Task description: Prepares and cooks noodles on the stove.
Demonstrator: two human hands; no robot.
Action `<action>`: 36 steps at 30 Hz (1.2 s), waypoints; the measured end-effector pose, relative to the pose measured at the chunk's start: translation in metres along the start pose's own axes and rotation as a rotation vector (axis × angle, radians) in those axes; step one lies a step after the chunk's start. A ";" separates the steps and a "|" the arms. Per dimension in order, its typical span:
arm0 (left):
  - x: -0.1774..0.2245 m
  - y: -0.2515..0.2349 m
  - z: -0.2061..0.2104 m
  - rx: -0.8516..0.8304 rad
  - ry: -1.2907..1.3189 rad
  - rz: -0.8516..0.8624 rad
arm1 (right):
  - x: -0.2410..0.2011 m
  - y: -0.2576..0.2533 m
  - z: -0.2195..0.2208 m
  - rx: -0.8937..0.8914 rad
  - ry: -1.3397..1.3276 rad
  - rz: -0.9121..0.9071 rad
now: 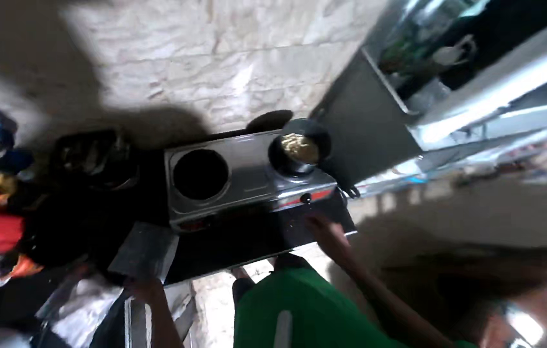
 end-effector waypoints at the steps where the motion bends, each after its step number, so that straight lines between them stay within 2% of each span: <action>1: 0.002 0.001 0.000 0.036 -0.106 -0.010 | -0.001 0.004 -0.035 0.141 0.002 -0.017; 3: -0.001 0.004 0.000 0.123 -0.246 -0.040 | 0.001 0.005 -0.092 0.358 0.017 -0.109; 5: 0.005 0.016 -0.001 0.201 -0.244 -0.018 | 0.016 -0.013 -0.127 0.451 0.070 -0.064; 7: 0.010 0.034 0.000 0.249 -0.187 0.059 | 0.046 -0.048 -0.132 0.332 0.101 0.065; 9: 0.016 0.063 0.005 0.242 -0.144 0.137 | 0.079 -0.088 -0.117 0.113 0.034 0.129; 11: 0.018 0.100 0.014 0.211 -0.106 0.169 | 0.098 -0.118 -0.088 -0.164 -0.215 0.168; 13: 0.004 0.136 0.031 0.135 -0.096 0.178 | 0.095 -0.130 -0.064 -0.392 -0.527 0.228; 16: -0.026 0.201 0.064 0.065 -0.100 0.184 | 0.093 -0.142 -0.050 -0.440 -0.683 0.320; 17: -0.038 0.226 0.078 0.017 -0.100 0.160 | 0.091 -0.143 -0.049 -0.410 -0.676 0.323; 19: -0.064 0.279 0.113 -0.228 -0.166 0.033 | 0.087 -0.138 -0.049 -0.386 -0.606 0.320; 22: -0.155 0.350 0.184 -0.562 -0.186 -0.108 | 0.093 -0.116 -0.072 -0.402 -0.563 0.308; 24: -0.191 0.392 0.219 -0.744 -0.130 -0.287 | 0.098 -0.102 -0.095 -0.407 -0.625 0.308; 26: -0.186 0.430 0.236 -0.845 -0.068 -0.422 | 0.090 -0.105 -0.108 -0.413 -0.653 0.301; 29: -0.146 0.459 0.244 -0.906 -0.089 -0.404 | 0.081 -0.132 -0.098 -0.425 -0.618 0.270; 32: -0.117 0.457 0.251 -0.916 -0.088 -0.398 | 0.095 -0.126 -0.104 -0.477 -0.637 0.245; 34: -0.101 0.445 0.254 -0.857 -0.013 -0.412 | 0.110 -0.111 -0.121 -0.489 -0.673 0.271; 36: -0.090 0.432 0.256 -0.779 0.065 -0.418 | 0.105 -0.111 -0.129 -0.460 -0.666 0.284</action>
Point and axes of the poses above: each hand's wrist, its own y-axis away from the middle knuckle, its own z-axis out of the palm, x = y × z, the point moved 10 cm from there along -y, towards the middle knuckle
